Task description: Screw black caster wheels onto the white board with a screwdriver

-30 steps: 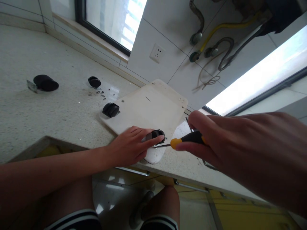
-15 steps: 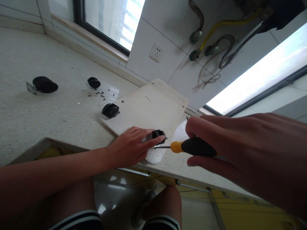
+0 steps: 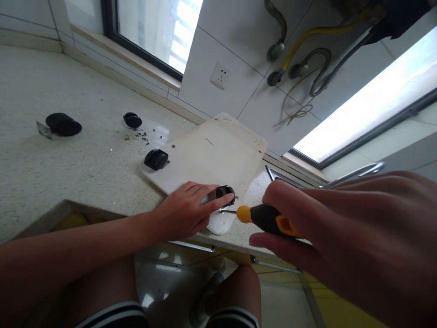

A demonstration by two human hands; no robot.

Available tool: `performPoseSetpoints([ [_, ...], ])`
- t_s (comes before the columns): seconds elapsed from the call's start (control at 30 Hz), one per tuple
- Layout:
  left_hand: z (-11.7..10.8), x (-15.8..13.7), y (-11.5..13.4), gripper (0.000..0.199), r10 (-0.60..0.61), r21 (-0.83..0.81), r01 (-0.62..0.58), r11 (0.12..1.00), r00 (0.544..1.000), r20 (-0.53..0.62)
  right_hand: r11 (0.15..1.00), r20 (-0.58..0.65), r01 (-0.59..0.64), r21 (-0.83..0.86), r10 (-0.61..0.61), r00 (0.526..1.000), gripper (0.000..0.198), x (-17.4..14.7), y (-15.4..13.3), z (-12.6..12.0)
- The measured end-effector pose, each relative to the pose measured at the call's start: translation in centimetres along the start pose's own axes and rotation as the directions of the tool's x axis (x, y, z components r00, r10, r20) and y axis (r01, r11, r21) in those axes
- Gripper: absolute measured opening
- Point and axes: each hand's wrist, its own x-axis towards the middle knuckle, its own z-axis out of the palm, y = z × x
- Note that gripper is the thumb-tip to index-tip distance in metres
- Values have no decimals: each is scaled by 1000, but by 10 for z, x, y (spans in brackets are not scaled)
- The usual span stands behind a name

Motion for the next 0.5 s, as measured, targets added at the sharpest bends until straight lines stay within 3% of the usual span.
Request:
performPoseSetpoints([
  [0.07, 0, 0, 0, 70, 2, -2, -2, 1000, 1000, 9, 999, -21, 13, -45, -14, 1000, 30, 3, -3, 1],
  [0.27, -1, 0, -1, 72, -6, -7, 6, 1000, 999, 33, 996, 148, 72, 60, -80, 986, 25, 3, 7, 2],
  [0.37, -1, 1, -1, 71, -1, -4, 1, 1000, 1000, 15, 997, 98, 77, 20, -79, 992, 23, 2, 7, 2],
  [0.5, 2, 0, -2, 70, 16, 8, -16, 1000, 1000, -5, 997, -16, 41, -69, -43, 999, 37, 4, 3, 12],
])
